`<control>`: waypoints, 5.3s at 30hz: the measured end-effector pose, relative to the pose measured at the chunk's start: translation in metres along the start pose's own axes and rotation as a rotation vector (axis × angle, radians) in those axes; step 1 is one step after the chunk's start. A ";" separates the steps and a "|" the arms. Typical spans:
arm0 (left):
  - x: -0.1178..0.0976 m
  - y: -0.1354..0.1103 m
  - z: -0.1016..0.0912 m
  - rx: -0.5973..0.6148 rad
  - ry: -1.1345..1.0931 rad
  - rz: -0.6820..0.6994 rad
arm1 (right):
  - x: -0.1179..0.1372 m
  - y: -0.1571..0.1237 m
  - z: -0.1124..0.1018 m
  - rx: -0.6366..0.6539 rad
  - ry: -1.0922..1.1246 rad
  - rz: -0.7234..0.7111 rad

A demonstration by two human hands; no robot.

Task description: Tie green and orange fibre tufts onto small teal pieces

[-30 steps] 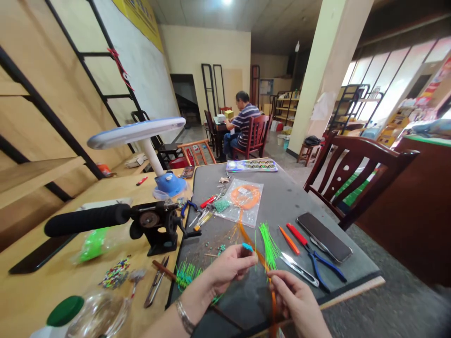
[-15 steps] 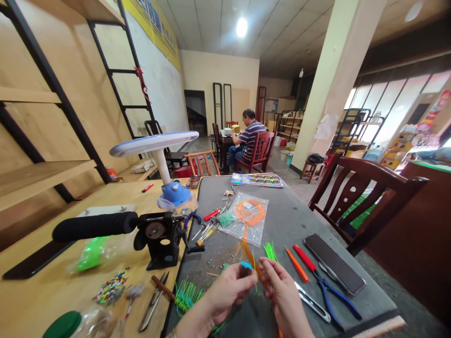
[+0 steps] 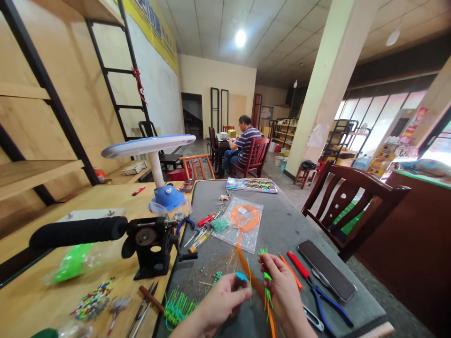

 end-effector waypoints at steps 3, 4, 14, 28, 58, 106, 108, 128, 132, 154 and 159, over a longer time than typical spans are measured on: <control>0.000 0.000 0.000 -0.028 0.020 0.003 | 0.004 -0.001 0.000 0.025 0.029 0.032; 0.000 -0.001 0.000 -0.038 0.016 0.018 | 0.006 -0.002 0.001 0.031 0.050 0.045; -0.002 0.001 -0.008 -0.060 -0.057 -0.004 | 0.017 -0.005 0.005 0.046 0.147 0.081; -0.008 0.000 -0.016 -0.041 -0.106 -0.059 | -0.025 -0.018 0.011 0.344 -0.050 0.221; -0.008 -0.001 -0.020 -0.018 -0.311 -0.053 | -0.013 -0.026 0.008 0.447 -0.301 0.024; 0.009 0.022 -0.031 0.064 -0.577 -0.125 | -0.029 -0.031 0.043 0.406 -0.108 0.021; 0.008 0.022 -0.031 0.047 -0.579 -0.112 | -0.029 -0.031 0.044 0.404 -0.109 0.026; 0.007 0.021 -0.033 0.035 -0.548 -0.089 | -0.034 -0.030 0.045 0.437 -0.134 0.022; 0.009 0.022 -0.035 0.043 -0.545 -0.070 | -0.035 -0.029 0.045 0.440 -0.138 0.016; 0.007 0.021 -0.034 0.034 -0.491 -0.044 | -0.034 -0.031 0.044 0.413 -0.126 0.028; 0.007 0.021 -0.034 0.028 -0.495 -0.053 | -0.033 -0.031 0.045 0.400 -0.119 0.038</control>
Point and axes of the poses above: each hand's wrist, its own y-axis towards the middle knuckle, its own z-axis out of the palm, x = y × z, the point moved 3 cm from there along y, towards the middle knuckle, and after that the axes turned 15 degrees about -z, right-handed, at the moved point
